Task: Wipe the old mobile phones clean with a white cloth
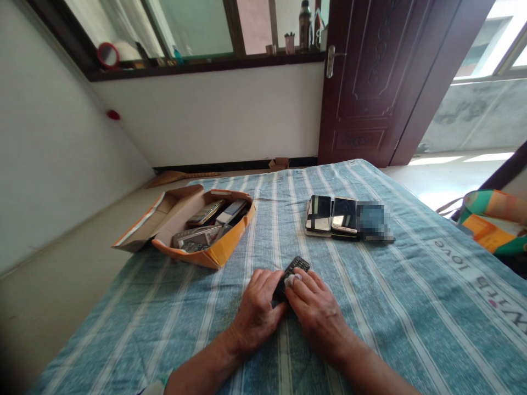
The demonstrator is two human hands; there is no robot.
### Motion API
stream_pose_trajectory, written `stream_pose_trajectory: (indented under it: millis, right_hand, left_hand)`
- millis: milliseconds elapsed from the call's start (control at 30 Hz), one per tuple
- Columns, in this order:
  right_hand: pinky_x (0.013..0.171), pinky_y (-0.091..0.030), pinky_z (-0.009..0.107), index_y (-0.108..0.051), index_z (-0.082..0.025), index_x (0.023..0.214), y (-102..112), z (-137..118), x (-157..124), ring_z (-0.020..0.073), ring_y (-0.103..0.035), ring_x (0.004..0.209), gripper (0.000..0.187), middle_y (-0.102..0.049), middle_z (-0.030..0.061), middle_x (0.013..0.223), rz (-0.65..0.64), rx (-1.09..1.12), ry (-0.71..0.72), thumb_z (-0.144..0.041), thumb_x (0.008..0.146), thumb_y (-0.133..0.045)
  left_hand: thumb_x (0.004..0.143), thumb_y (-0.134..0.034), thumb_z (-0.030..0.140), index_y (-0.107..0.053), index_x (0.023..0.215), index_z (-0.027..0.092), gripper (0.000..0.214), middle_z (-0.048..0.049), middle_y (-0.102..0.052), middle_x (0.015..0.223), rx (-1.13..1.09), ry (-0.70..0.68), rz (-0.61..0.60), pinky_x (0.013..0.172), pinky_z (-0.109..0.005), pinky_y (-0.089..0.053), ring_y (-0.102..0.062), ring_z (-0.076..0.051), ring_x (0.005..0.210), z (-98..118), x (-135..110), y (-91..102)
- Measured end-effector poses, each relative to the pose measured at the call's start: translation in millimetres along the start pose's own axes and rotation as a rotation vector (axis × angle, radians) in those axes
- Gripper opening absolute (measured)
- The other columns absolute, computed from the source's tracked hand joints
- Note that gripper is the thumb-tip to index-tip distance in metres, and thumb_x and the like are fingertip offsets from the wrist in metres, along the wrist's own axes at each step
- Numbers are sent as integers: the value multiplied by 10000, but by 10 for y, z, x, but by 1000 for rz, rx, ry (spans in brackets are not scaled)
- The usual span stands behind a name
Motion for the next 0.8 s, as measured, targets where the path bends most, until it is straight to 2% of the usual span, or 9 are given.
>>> stream_pose_trajectory:
  millis: [200, 400, 600, 800]
  right_hand:
    - [963, -459, 549, -608, -144, 1167, -65, 57, -21, 313, -485, 1252, 330, -659, 123, 1142, -55, -78, -19, -150, 958, -354]
    - [976, -447, 530, -616, -131, 1140, -25, 112, -28, 305, -501, 1231, 330, -658, 141, 1118, -14, -154, -21, -122, 946, -350]
    - [942, -477, 494, -590, -132, 1172, -33, 208, -36, 305, -520, 1176, 339, -635, 145, 1103, -34, -152, -83, -106, 912, -373]
    - [923, -497, 472, -555, -102, 1213, -95, 245, -70, 323, -474, 1208, 380, -584, 168, 1177, -109, -181, -164, -85, 875, -383]
  left_hand:
    - [692, -634, 101, -557, 971, 157, 294, -77, -609, 898, -35, -16, -21, 766, -438, -493, -534, -262, 864, 11, 2, -7]
    - [683, -659, 105, -559, 958, 160, 298, -70, -606, 902, -47, 6, -54, 776, -428, -484, -512, -256, 855, 10, 8, -1]
    - [687, -668, 109, -562, 911, 161, 254, -62, -603, 881, -45, 6, -79, 759, -407, -467, -493, -246, 833, 16, 14, -17]
    - [683, -692, 125, -560, 900, 165, 257, -57, -600, 882, -56, 21, -89, 758, -396, -460, -485, -245, 835, 5, 11, -14]
Point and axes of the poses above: each hand's wrist, its own x-axis towards the middle knuckle, its own y-axis out of the back of the hand, z = x × y, the point moved 9 cm from there along x, towards the middle knuckle
